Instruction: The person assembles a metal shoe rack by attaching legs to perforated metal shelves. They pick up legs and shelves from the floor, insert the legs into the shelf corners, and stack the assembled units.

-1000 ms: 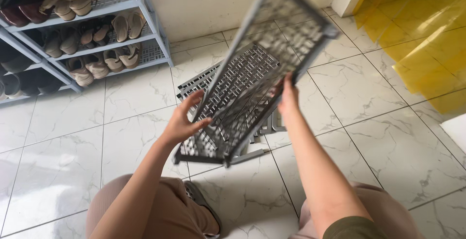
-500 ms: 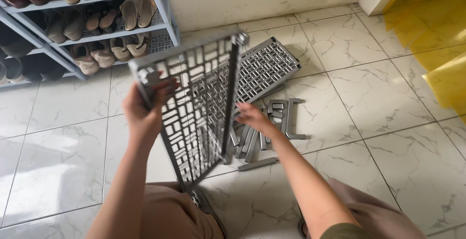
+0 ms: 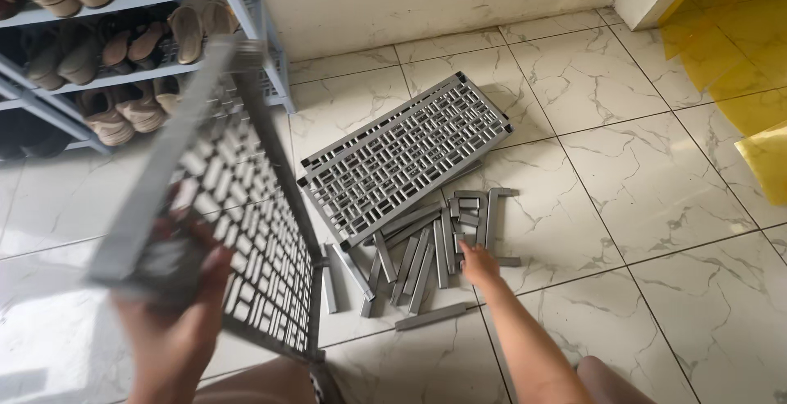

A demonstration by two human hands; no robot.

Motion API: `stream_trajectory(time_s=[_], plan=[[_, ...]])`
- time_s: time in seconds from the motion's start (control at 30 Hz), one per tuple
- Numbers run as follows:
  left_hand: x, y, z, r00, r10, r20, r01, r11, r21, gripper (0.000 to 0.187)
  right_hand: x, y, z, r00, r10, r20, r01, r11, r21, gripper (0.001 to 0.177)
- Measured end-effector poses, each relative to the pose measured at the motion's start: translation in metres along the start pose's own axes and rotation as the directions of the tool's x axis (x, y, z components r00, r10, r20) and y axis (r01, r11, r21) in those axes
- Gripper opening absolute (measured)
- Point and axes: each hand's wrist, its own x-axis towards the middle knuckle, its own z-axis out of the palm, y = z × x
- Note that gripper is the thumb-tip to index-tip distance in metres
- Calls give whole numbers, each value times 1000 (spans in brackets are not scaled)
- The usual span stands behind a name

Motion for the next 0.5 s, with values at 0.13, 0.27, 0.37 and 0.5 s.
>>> stream_trajectory(time_s=[0.13,0.27,0.37,0.5], plan=[[2,-6,-1,995,-28,-99,31,999,27,59,15,-5,10,999,51,-14,-52,993,-107,67],[4,-28,-5,996,44,-83,-38,997,73,55,23,-12,17,994,103,-23,-104,990,-100,50],[-2,-44,-9,995,82,-51,-76,992,101,53,23,-11,22,975,174,-137,-157,980,126,19],[-9,-54,-8,989,147,-5,-146,982,120,49,44,-11,0,899,147,-413,222,661,717,23]])
